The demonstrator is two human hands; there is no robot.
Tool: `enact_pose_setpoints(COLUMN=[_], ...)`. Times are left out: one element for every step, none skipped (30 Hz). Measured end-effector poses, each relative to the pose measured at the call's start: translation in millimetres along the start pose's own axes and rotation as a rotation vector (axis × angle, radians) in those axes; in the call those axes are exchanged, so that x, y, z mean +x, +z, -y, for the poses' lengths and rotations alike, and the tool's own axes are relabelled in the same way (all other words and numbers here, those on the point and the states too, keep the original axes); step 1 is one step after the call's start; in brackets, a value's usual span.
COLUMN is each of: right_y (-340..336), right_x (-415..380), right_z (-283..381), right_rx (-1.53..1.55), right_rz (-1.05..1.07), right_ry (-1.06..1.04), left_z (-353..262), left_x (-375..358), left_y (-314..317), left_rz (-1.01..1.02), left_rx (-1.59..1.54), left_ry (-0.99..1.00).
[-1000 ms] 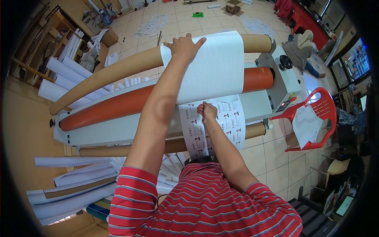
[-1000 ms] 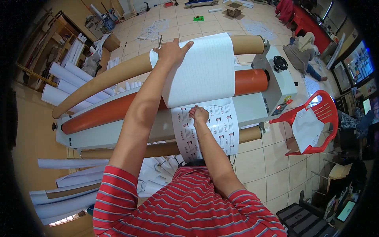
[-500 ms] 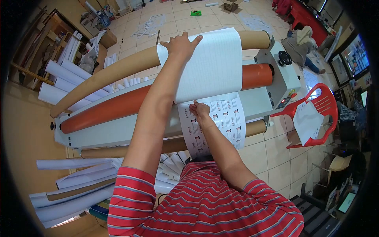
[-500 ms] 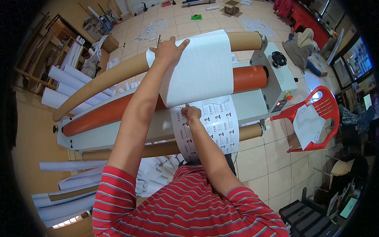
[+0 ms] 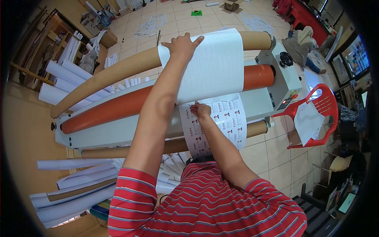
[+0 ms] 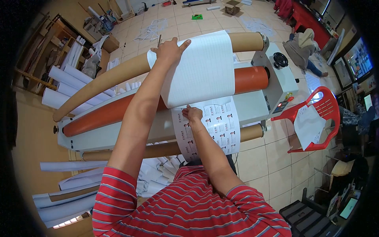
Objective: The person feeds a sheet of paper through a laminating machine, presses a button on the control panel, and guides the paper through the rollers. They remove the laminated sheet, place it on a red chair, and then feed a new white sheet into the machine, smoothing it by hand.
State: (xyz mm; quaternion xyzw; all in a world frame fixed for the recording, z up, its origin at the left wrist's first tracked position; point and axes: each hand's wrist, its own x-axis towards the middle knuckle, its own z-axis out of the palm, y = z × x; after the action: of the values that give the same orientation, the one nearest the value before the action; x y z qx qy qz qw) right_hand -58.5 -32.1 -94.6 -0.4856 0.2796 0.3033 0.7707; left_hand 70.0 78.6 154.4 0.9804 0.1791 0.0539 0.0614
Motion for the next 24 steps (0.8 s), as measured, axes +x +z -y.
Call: enact_pose_setpoints(right_y=[0.0, 0.2, -0.4, -0.3, -1.1, -2.5, -2.9, -1.8, -2.8, -2.3, -3.7, -9.4, -15.2, -20.6, -23.5, -26.8, -27.5, -25.8, -26.3, -30.0, -32.6, -33.4, -32.6, -32.6], right_x=[1.0, 1.2, 0.4, 0.1, 1.9, 2.5, 3.5, 1.8, -0.7, -1.9, -1.5, -1.9, -1.9, -0.1, 1.9, 4.2, 3.5, 2.8, 1.6, 2.7, 4.9, 7.6, 5.5, 3.2], right_z=[0.6, 1.7, 1.1, 1.6, 0.7, -1.4, -2.3, 0.0, 1.2, 4.4, 9.5, 15.1, 21.2, 26.4, 29.1, 32.0, 32.6, 30.9, 28.4, 26.7, 26.4, 26.0, 26.8, 28.1], right_rx=[-0.002, -0.002, 0.002, 0.006, 0.006, 0.005, 0.006, 0.008, 0.049, 0.087, 0.083, 0.1, 0.118, 0.143, 0.197, 0.248, 0.247, 0.279, 0.313, 0.313, 0.333, 0.353, 0.353, 0.345], right_rz=[-0.003, -0.001, 0.001, 0.005, 0.006, 0.018, 0.032, 0.034, 0.005, -0.021, -0.016, -0.064, -0.112, -0.135, -0.157, -0.181, -0.186, -0.209, -0.233, -0.238, -0.22, -0.2, -0.203, -0.204], right_ry=[0.003, 0.002, 0.006, 0.008, 0.007, -0.002, -0.013, -0.017, 0.014, 0.045, 0.043, 0.004, -0.035, -0.068, -0.043, -0.02, -0.024, -0.045, -0.062, -0.058, -0.045, -0.033, -0.028, -0.015], left_z=[-0.2, -0.6, -0.4, -0.4, -0.5, -0.1, 0.1, -0.4, -1.0, -1.0, -0.6, -0.2, -0.5, -1.6, -2.3, -2.4, -2.4, -2.0, -1.3, -1.5, -1.8, -2.4, -2.2, -1.3], left_x=[0.4, 0.1, -0.8, -0.7, -0.8, -1.5, -1.6, -1.0, -2.0, -2.7, -3.0, -4.0, -4.4, -3.8, -3.8, -3.5, -3.1, -2.0, -1.1, -1.9, -2.4, -1.9, -1.8, -1.0], left_y=[0.6, 0.2, 0.0, -1.1, -2.1, -1.2, -1.0, -2.2, -1.8, -1.9, -3.3, -3.9, -4.7, -5.3, -5.1, -5.1, -4.5, -4.1, -3.1, -2.5, -2.0, -2.2, -0.5, 2.0], left_rz=[-0.007, -0.014, -0.012, 0.001, 0.013, 0.013, 0.012, 0.009, 0.007, -0.001, -0.009, -0.011, 0.002, 0.014, 0.016, 0.012, 0.007, 0.009, 0.007, 0.006, 0.011, -0.006, -0.021, -0.016], left_rx=[0.006, 0.013, 0.013, 0.009, 0.003, 0.003, 0.003, 0.002, 0.001, 0.002, 0.005, 0.007, 0.006, 0.006, 0.007, 0.013, 0.017, 0.013, 0.015, 0.02, 0.022, 0.009, -0.004, -0.002], left_ry=[-0.003, -0.006, -0.006, -0.004, -0.003, -0.004, -0.005, -0.004, -0.005, -0.004, -0.003, -0.006, -0.012, -0.013, -0.006, -0.007, -0.011, -0.01, -0.01, -0.011, -0.011, -0.019, -0.028, -0.028])
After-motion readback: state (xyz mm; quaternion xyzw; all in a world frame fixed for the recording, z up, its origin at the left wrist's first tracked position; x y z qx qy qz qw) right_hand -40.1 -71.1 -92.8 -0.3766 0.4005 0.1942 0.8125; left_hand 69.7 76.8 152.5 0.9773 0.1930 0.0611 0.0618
